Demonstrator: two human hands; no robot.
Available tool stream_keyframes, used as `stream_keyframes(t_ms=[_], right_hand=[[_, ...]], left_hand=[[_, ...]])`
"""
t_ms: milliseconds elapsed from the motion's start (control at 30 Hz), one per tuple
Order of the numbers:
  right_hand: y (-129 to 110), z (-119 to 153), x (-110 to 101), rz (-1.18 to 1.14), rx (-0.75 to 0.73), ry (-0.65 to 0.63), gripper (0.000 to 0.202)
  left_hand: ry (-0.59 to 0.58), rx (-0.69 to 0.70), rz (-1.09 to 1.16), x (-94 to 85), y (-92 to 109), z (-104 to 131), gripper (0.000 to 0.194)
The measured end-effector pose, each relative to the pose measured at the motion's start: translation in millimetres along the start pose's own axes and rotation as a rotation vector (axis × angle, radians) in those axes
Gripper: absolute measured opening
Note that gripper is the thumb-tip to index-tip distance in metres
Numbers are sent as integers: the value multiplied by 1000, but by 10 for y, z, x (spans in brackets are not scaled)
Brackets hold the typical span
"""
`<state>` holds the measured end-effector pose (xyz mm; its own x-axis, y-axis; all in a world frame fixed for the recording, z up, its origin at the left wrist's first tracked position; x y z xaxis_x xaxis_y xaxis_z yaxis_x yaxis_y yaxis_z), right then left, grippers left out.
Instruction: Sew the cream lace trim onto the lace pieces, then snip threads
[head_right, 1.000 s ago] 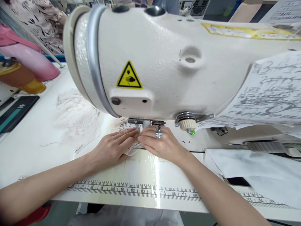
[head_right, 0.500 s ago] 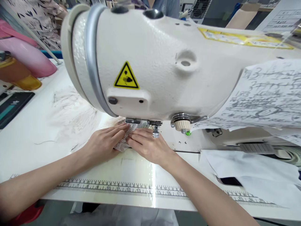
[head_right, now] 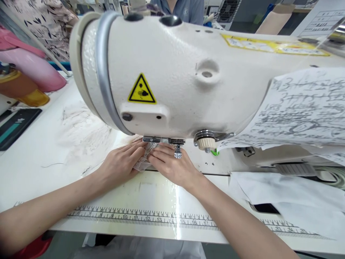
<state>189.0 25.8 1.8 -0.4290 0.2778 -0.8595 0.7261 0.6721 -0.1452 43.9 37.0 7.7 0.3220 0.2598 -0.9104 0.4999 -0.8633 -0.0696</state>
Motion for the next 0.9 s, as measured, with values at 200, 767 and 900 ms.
stream_keyframes(t_ms=[200,767,900], right_hand=[[47,-8,-26,-36,23,-8,19],[190,5,-44,-51,59,-15,21],[209,11,-83,-22,87,14,20]], left_hand=[[-14,4,-15,12,10,-7,20],[-32,84,-20,44,21,8,36],[-35,99,-11,53,19,4,37]])
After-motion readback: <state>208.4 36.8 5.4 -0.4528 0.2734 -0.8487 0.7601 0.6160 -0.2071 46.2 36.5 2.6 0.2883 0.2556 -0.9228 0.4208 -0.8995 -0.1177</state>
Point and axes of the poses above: each hand's wrist, its own z-axis away from the middle knuckle, its own x-axis out of the palm, y = z × x, the point moved 5 cm from there along -z, towards the middle knuckle, and after that the axes turned 10 degrees about x, right-handed, at the moved point
